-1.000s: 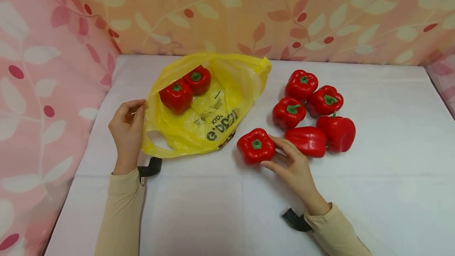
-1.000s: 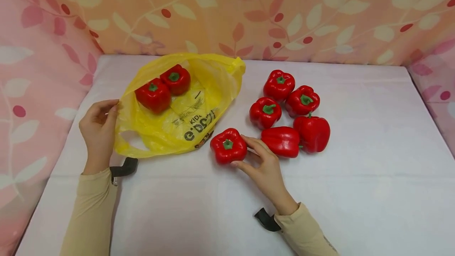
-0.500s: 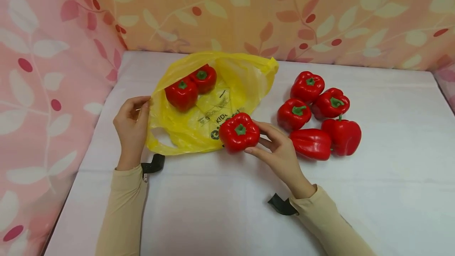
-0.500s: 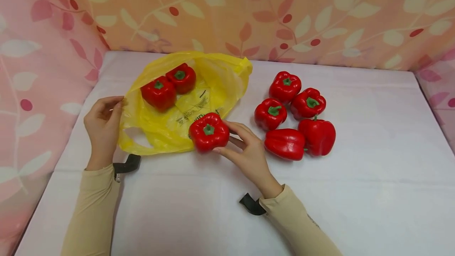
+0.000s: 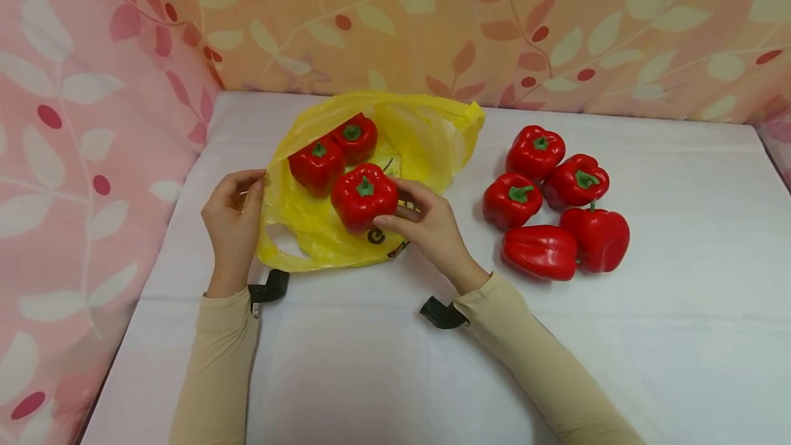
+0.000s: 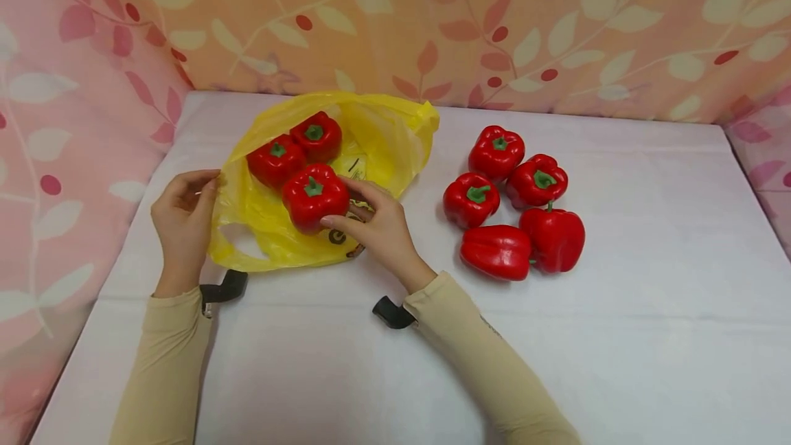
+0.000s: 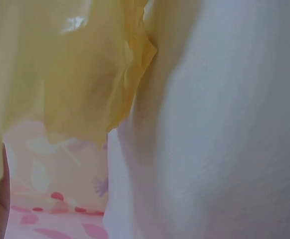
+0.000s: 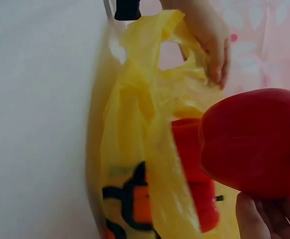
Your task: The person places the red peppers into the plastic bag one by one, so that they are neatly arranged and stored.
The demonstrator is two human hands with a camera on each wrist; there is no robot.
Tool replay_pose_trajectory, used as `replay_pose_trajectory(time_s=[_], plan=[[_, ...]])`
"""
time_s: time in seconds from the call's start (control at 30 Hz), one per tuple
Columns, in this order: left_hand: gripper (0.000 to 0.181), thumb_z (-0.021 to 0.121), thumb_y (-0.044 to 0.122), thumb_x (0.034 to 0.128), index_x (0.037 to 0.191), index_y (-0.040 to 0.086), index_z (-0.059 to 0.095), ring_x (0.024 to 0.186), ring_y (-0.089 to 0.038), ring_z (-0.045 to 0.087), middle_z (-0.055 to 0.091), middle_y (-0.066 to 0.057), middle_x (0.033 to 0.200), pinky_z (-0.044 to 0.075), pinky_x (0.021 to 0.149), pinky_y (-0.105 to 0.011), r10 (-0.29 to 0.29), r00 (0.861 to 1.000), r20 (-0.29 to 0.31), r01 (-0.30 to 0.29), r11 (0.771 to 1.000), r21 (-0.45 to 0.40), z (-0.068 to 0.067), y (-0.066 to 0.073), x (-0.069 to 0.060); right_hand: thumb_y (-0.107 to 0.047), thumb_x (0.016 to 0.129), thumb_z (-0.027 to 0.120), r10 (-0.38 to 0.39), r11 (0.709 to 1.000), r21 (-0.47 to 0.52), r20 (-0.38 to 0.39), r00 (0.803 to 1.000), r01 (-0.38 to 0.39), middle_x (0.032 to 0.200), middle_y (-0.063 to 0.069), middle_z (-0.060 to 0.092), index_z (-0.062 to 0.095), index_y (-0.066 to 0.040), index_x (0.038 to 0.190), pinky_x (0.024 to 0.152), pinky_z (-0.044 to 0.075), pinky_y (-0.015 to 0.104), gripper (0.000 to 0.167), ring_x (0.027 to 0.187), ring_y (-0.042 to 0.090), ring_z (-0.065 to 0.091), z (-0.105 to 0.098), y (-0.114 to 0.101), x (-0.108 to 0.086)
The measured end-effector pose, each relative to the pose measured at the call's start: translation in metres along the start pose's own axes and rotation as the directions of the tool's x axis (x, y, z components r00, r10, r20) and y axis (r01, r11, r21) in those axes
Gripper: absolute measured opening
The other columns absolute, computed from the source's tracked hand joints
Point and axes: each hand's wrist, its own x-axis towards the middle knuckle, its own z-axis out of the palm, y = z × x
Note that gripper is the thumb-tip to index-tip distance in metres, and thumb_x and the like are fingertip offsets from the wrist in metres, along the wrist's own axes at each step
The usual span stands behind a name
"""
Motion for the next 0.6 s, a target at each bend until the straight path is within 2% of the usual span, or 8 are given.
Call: replay_pose_trajectory(time_s=[0.23, 0.6], plan=[[0.015, 0.061, 0.000, 0.0896, 0.100, -0.010, 0.067, 0.084, -0.003, 0.059, 0.066, -0.020, 0.098, 0.048, 0.076, -0.015, 0.014, 1.000, 0.011, -0.014, 1.000, -0.004, 0.001, 0.000, 0.000, -0.008, 0.082, 0.073, 0.060, 0.998, -0.010, 0.005, 0.998, -0.060, 0.125, 0.005, 0.055, 0.053, -0.006, 0.133, 0.089, 0.049, 0.028, 0.055, 0.113, 0.017, 0.054, 0.012, 0.015, 0.023], [0.016, 0.060, 0.001, 0.0902, 0.100, -0.010, 0.066, 0.086, -0.008, 0.060, 0.067, -0.015, 0.098, 0.049, 0.079, -0.016, 0.016, 1.000, 0.019, -0.016, 1.000, 0.001, -0.002, 0.004, 0.000, -0.012, 0.080, 0.075, 0.109, 0.991, -0.087, 0.034, 0.994, -0.105, 0.123, 0.004, 0.057, 0.055, -0.009, 0.132, 0.091, 0.048, 0.026, 0.055, 0.111, 0.016, 0.055, 0.017, 0.032, 0.034]])
